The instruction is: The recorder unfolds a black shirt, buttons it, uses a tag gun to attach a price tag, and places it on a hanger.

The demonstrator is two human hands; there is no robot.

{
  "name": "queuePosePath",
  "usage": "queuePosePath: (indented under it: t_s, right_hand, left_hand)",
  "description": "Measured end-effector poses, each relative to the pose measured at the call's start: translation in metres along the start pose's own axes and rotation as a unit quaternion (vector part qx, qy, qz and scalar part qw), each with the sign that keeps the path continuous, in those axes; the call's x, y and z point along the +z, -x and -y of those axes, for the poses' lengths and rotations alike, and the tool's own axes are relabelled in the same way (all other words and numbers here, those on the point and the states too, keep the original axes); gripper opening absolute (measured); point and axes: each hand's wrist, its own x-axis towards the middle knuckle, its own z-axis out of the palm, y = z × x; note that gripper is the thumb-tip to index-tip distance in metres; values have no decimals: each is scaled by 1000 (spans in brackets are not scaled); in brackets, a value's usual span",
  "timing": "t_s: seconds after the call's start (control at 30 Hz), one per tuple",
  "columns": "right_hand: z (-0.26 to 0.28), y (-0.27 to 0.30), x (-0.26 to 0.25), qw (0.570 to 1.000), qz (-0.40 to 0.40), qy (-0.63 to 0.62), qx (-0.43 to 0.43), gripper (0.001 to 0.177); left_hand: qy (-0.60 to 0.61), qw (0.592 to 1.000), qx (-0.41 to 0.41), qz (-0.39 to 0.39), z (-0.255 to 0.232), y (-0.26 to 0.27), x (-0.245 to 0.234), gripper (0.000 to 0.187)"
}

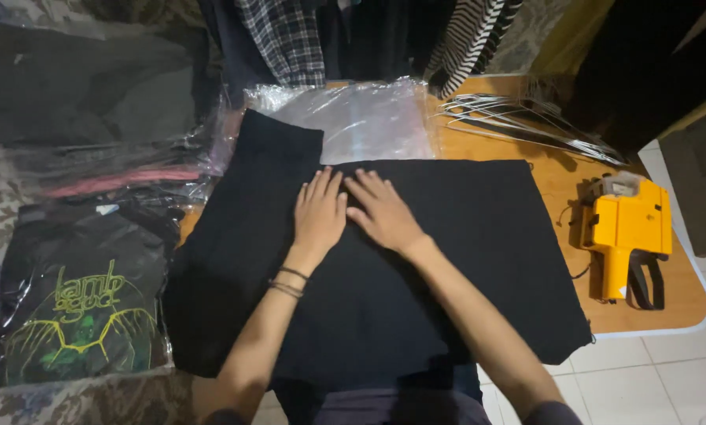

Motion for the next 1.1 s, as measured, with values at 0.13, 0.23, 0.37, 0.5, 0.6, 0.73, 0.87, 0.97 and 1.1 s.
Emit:
queuePosePath:
  t_s: [0.13,0.23,0.37,0.5,0.6,0.73,0.87,0.97,1.1]
  right_hand:
    - [-25,1,23,999,-21,48,6,66]
    - [-48,8,4,992,-24,108,58,68]
    - [-96,32,-27,983,-28,137,120,70]
    - [-145,62,-61,967,-38,145,208,75]
    - [-183,76,-78,953,-22,180,243,78]
    - [-221,92,-89,945,-28,206,252,80]
    - [-222,97,-94,940,-57,186,281,81]
    - [-218,97,-94,938,-72,185,284,79]
    - [-233,100,-88,935,-90,213,270,70]
  left_hand:
    - [10,1000,9,4,1,-6,11,50]
    - [-26,999,15,14,-3,-10,-2,58]
    - [-2,998,-23,56,-9,-8,-12,62]
    - [-13,998,-23,63,-4,-9,-3,63]
    - [-31,995,-36,87,-4,-11,-1,62]
    - [-15,997,-34,66,-8,-10,-11,63]
    - [20,997,-41,67,-3,-9,-18,64]
    - [71,993,-36,90,6,-6,-33,63]
    - [121,989,31,85,23,5,-47,54]
